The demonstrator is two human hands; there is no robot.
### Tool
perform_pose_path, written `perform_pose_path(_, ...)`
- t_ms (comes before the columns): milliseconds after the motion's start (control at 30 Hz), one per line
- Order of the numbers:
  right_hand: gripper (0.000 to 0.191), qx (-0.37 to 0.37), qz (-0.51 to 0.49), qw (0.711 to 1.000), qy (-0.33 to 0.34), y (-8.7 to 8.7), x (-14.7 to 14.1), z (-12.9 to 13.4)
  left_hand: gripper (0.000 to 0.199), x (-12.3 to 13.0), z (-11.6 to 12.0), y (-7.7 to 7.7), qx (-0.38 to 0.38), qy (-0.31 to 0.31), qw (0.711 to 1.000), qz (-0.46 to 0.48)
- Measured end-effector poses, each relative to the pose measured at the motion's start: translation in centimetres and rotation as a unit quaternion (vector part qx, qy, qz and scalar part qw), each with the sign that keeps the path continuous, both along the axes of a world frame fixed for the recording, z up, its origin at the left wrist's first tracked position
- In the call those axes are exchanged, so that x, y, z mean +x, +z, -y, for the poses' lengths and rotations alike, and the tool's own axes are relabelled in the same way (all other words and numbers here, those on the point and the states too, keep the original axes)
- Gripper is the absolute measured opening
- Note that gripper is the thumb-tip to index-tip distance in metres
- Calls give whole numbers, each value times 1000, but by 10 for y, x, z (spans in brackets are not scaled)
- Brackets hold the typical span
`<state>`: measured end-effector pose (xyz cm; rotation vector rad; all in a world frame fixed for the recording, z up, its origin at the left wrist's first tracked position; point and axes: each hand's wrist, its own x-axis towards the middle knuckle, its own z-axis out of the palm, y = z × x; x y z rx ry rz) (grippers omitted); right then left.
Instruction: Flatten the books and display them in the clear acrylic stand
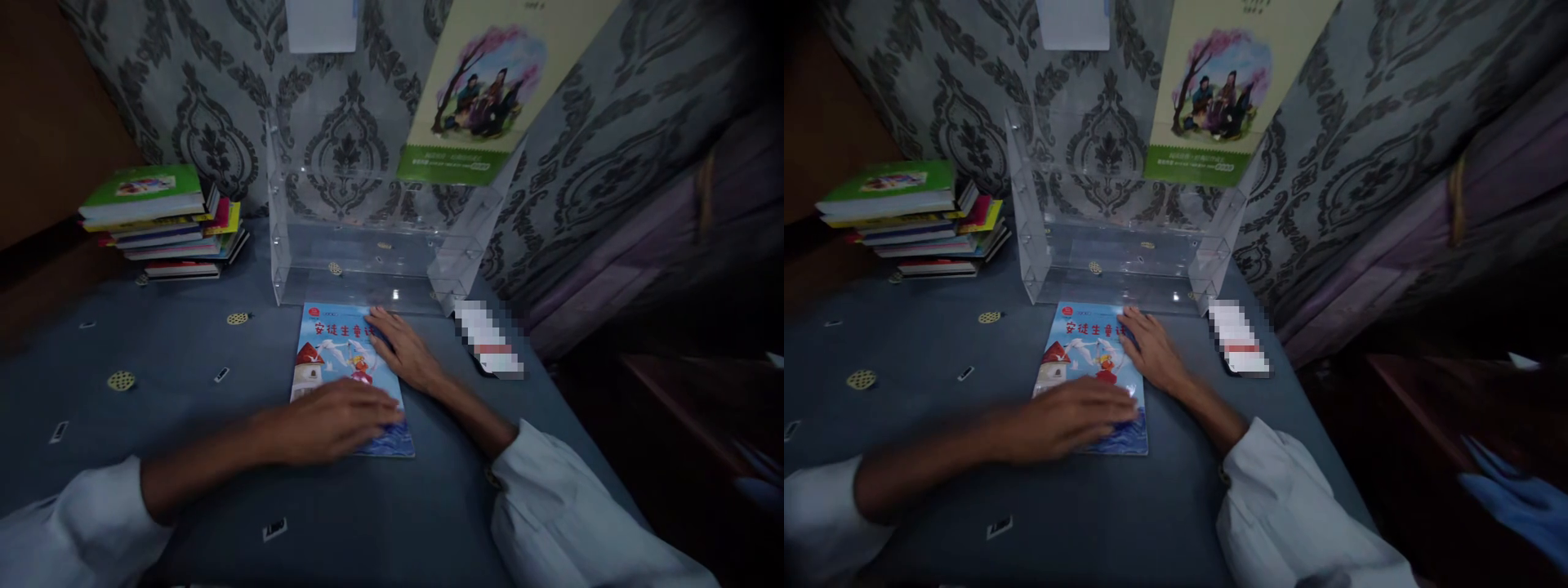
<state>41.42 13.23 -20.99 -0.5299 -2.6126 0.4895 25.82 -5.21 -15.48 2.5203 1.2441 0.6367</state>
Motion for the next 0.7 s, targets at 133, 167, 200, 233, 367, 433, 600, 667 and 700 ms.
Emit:
perform_pose_path(133,45,-3,-2,1000,-1,1,-1,-1,37,-61,-27,-8,35,135,990,27)
perform_pose_path(167,44,-4,-1,1000,-1,1,-1,-1,37,-77,-32,-12,43,171,984,11)
perform_pose_path(200,44,-5,1,1000,-2,1,-1,-1,38,-90,-36,-16,44,200,979,-3)
perform_pose_path(233,44,-7,4,1000,-2,1,-1,-1,38,-101,-38,-19,35,212,977,-13)
perform_pose_path(367,46,-10,16,1000,-5,2,-1,0,40,-120,-35,-27,23,190,981,-26)
perform_pose_path(433,46,-9,16,1000,-8,2,-1,1,40,-119,-28,-27,31,174,984,-26)
perform_pose_path(600,45,-6,14,1000,-10,2,-2,1,39,-109,-2,-21,45,145,988,-11)
perform_pose_path(667,46,-7,17,1000,-10,2,-2,1,39,-103,12,-17,49,138,989,-17)
perform_pose_path(700,46,-8,18,1000,-9,2,-2,1,39,-99,19,-14,51,130,990,-22)
